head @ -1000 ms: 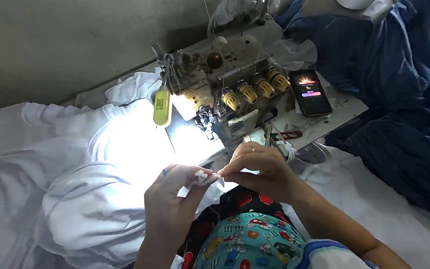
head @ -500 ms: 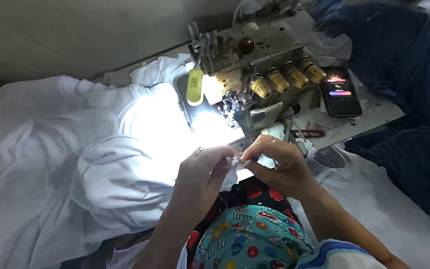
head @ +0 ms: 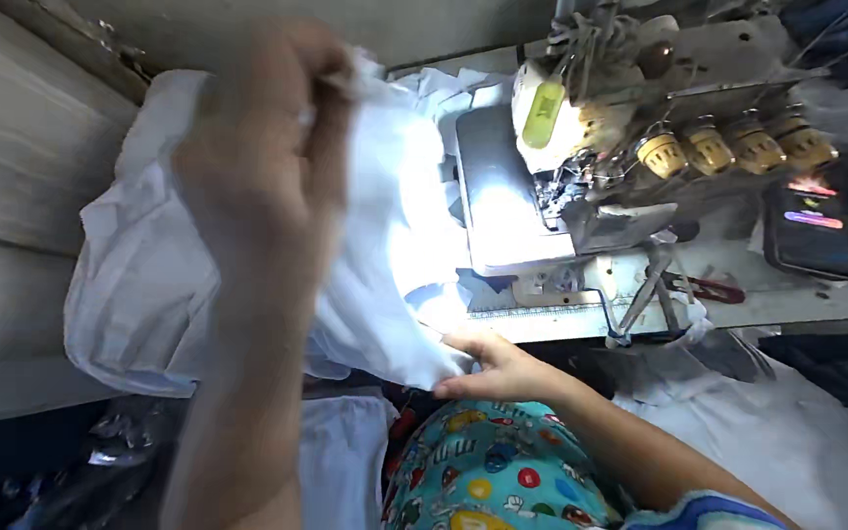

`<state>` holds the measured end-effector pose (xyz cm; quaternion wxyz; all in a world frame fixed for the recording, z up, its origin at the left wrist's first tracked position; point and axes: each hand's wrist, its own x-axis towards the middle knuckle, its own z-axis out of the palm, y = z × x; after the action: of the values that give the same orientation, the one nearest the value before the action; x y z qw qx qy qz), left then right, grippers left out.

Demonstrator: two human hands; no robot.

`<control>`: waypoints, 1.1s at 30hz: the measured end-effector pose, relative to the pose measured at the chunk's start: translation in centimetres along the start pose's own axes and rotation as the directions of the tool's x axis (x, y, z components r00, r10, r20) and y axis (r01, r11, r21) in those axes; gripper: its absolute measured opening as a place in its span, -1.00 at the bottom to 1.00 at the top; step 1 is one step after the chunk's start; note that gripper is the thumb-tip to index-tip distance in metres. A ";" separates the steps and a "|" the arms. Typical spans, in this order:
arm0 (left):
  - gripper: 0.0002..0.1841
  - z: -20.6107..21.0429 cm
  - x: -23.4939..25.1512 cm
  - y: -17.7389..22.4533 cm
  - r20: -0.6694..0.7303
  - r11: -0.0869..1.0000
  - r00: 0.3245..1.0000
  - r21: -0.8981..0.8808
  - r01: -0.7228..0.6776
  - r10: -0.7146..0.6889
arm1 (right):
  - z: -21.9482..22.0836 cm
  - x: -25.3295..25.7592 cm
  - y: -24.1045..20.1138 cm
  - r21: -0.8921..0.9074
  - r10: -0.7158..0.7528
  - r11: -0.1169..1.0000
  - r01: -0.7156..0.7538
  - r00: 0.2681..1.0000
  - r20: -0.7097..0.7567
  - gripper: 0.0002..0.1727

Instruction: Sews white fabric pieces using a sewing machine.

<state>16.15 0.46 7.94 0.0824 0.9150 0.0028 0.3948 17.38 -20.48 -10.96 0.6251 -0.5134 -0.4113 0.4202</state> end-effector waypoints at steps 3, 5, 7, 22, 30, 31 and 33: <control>-0.58 -2.1 -1.6 -6.9 0.036 0.962 0.975 0.173 0.209 -0.219 | -1.0 -0.3 0.2 0.296 0.121 0.947 -0.122 0.992 0.020 -0.89; -0.56 -2.5 -3.6 -9.9 0.143 0.883 0.883 0.233 0.408 -0.446 | -1.8 -0.3 0.5 0.380 0.156 0.913 -0.147 0.988 0.008 -0.85; -0.54 -2.1 -5.6 -11.2 0.263 0.808 0.764 0.208 0.552 -0.589 | -2.5 -0.2 1.0 0.449 0.145 0.882 -0.143 0.989 0.029 -0.84; -0.90 9.7 -8.4 -3.7 0.508 0.972 0.829 0.143 0.184 -0.232 | -6.4 -6.6 -0.4 0.458 0.108 0.883 -0.105 0.994 0.018 -0.94; -0.81 8.9 -7.7 -1.7 0.420 0.980 0.887 0.027 0.199 -0.191 | -8.7 -8.2 -2.2 0.222 -0.202 0.931 0.290 0.916 -0.347 -0.88; -0.81 9.1 -7.5 -1.2 0.434 0.977 0.877 0.036 0.212 -0.206 | -8.5 -7.9 -2.8 0.209 -0.216 0.926 0.313 0.897 -0.385 -0.88; -0.80 9.3 -7.3 -0.7 0.487 0.973 0.846 0.042 0.226 -0.218 | -7.7 -7.2 -4.0 0.209 -0.226 0.917 0.339 0.874 -0.429 -0.86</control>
<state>17.89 -0.73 -3.75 0.1334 0.9777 0.0841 0.1388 22.88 -30.09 -8.65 0.8159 -0.4287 -0.2843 0.2639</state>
